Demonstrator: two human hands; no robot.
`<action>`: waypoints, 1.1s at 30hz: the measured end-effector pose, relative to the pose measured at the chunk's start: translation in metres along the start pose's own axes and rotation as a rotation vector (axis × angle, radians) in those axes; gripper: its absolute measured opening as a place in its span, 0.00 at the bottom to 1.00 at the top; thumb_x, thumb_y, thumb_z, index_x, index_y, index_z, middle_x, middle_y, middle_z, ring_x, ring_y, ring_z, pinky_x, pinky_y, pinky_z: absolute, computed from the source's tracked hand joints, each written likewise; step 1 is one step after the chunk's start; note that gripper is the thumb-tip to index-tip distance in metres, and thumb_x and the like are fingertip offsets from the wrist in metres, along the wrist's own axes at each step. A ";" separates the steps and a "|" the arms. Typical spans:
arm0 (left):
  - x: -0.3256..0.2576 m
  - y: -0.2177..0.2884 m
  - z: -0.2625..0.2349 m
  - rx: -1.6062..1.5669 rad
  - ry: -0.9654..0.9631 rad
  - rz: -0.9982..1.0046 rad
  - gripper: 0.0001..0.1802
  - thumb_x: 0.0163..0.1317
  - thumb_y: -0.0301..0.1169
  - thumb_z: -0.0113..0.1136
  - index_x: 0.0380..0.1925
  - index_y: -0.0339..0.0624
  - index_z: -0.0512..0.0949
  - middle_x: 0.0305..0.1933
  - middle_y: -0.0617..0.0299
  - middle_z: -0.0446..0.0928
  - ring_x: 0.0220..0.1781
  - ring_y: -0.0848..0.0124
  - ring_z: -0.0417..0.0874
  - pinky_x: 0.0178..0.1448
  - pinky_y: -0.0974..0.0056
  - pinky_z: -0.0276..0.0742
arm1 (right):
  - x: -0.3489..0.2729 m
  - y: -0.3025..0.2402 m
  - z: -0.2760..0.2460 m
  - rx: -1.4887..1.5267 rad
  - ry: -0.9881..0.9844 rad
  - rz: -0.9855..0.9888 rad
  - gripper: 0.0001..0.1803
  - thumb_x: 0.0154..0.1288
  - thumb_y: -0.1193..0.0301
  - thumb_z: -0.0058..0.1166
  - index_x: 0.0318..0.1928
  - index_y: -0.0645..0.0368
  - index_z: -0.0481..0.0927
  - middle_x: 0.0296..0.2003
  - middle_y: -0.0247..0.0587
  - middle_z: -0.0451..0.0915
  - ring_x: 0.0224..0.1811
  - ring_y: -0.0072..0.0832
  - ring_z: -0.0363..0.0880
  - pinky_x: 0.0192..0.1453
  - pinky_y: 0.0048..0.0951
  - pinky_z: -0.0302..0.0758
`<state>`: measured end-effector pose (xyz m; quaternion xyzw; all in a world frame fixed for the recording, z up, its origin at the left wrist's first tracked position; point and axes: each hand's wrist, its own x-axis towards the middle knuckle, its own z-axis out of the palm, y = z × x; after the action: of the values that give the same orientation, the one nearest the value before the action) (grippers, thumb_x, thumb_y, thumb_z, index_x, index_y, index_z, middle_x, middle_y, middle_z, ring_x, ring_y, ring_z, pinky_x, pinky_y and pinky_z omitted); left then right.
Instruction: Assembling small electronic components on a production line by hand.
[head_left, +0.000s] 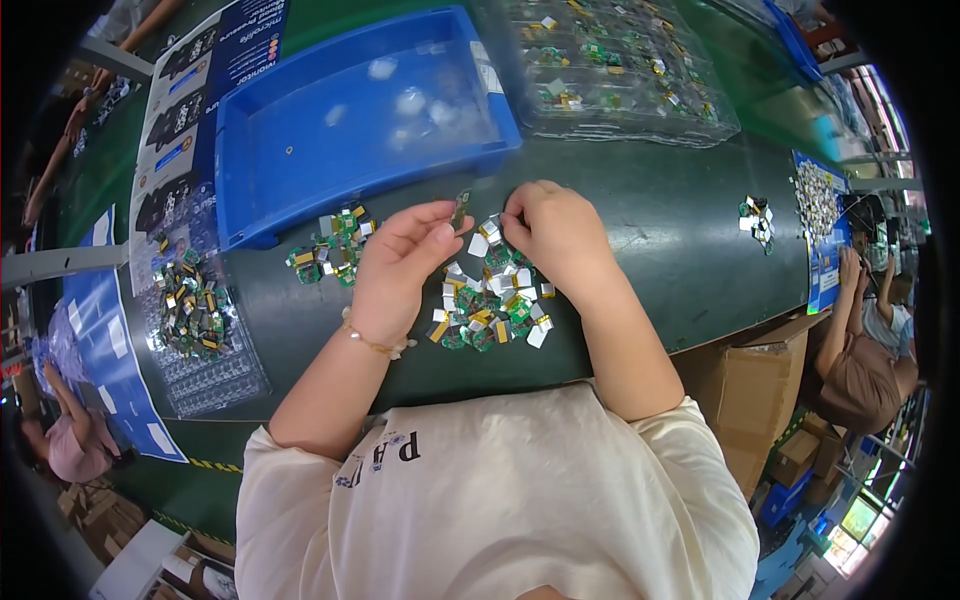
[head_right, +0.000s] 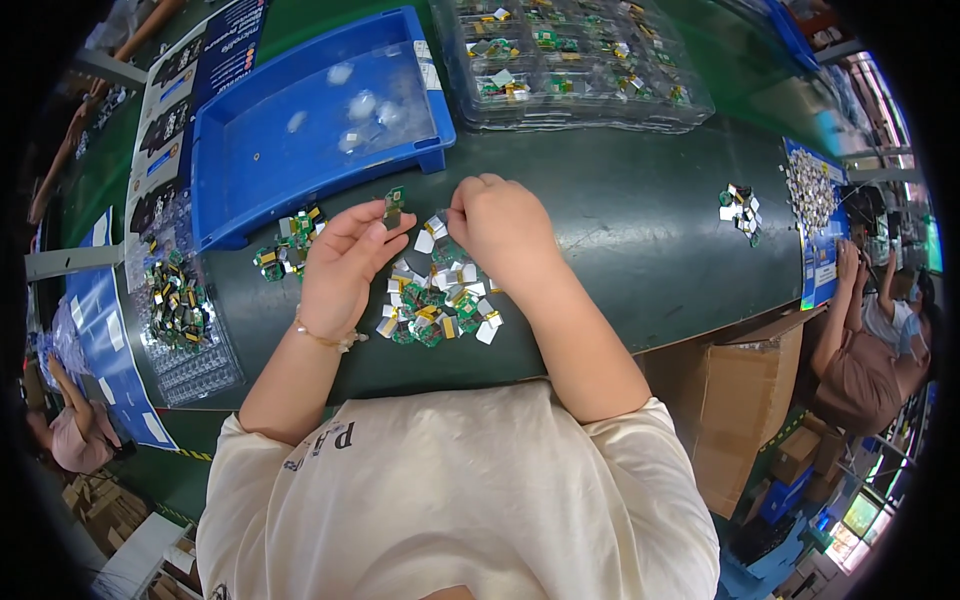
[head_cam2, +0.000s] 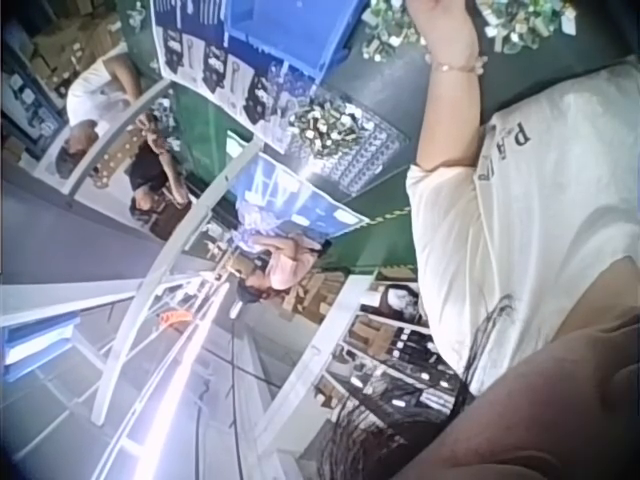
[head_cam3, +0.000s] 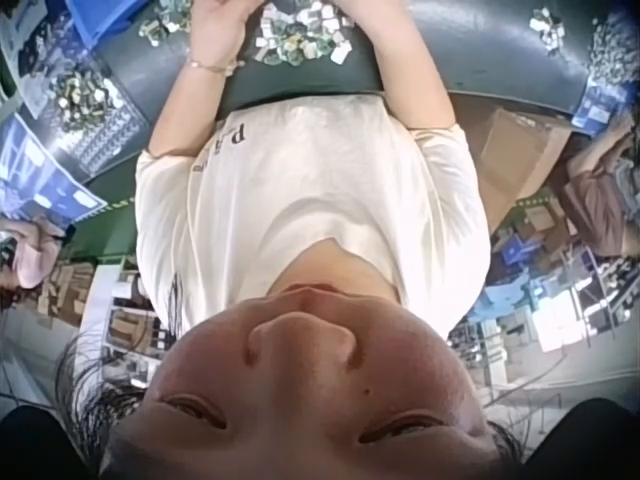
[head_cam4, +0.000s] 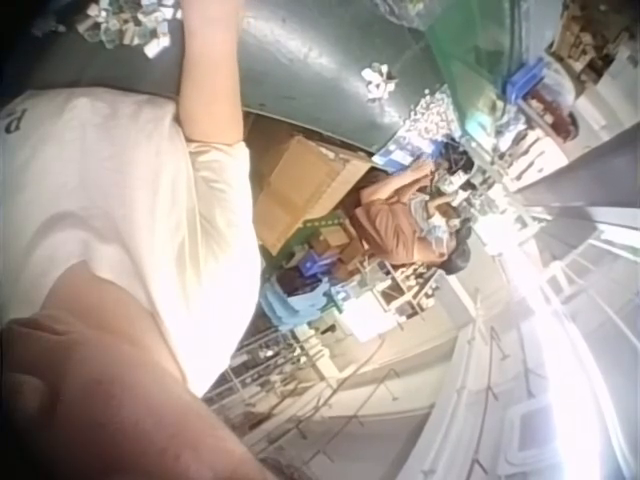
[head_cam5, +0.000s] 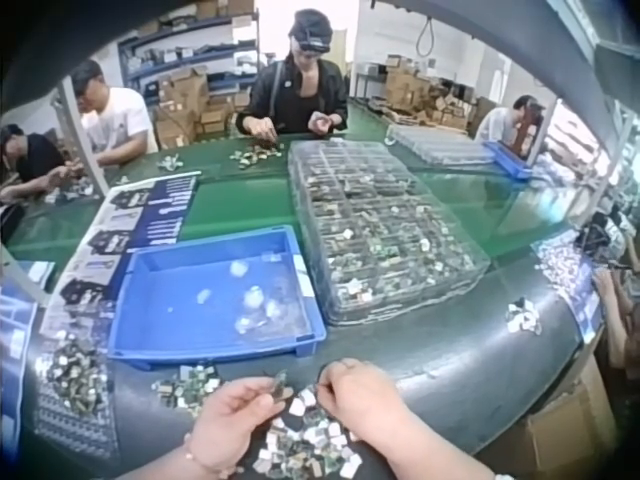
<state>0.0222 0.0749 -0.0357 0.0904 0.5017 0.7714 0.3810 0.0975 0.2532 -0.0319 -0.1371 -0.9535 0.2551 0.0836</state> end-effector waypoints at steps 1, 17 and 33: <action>0.000 0.000 0.000 -0.015 0.004 -0.001 0.15 0.64 0.25 0.54 0.50 0.33 0.72 0.47 0.56 0.77 0.53 0.70 0.77 0.56 0.68 0.73 | 0.000 0.000 0.001 0.003 0.008 0.005 0.09 0.52 0.68 0.60 0.28 0.58 0.76 0.27 0.42 0.77 0.32 0.41 0.77 0.36 0.38 0.72; -0.001 0.007 -0.018 -0.383 -0.105 -0.005 0.14 0.67 0.32 0.49 0.47 0.35 0.73 0.44 0.54 0.79 0.44 0.67 0.80 0.49 0.65 0.76 | 0.006 -0.003 -0.010 0.029 -0.001 0.054 0.14 0.51 0.61 0.64 0.32 0.54 0.75 0.23 0.37 0.74 0.26 0.34 0.75 0.30 0.33 0.71; -0.048 0.086 -0.045 1.222 0.271 0.563 0.04 0.54 0.23 0.62 0.30 0.34 0.80 0.36 0.57 0.81 0.36 0.69 0.81 0.37 0.70 0.76 | -0.005 -0.009 -0.011 0.069 -0.040 -0.382 0.15 0.44 0.68 0.66 0.36 0.51 0.81 0.50 0.33 0.73 0.57 0.35 0.66 0.58 0.40 0.62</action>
<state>-0.0107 -0.0077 0.0271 0.3188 0.8475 0.4240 -0.0196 0.1034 0.2492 -0.0180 0.0544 -0.9543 0.2699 0.1163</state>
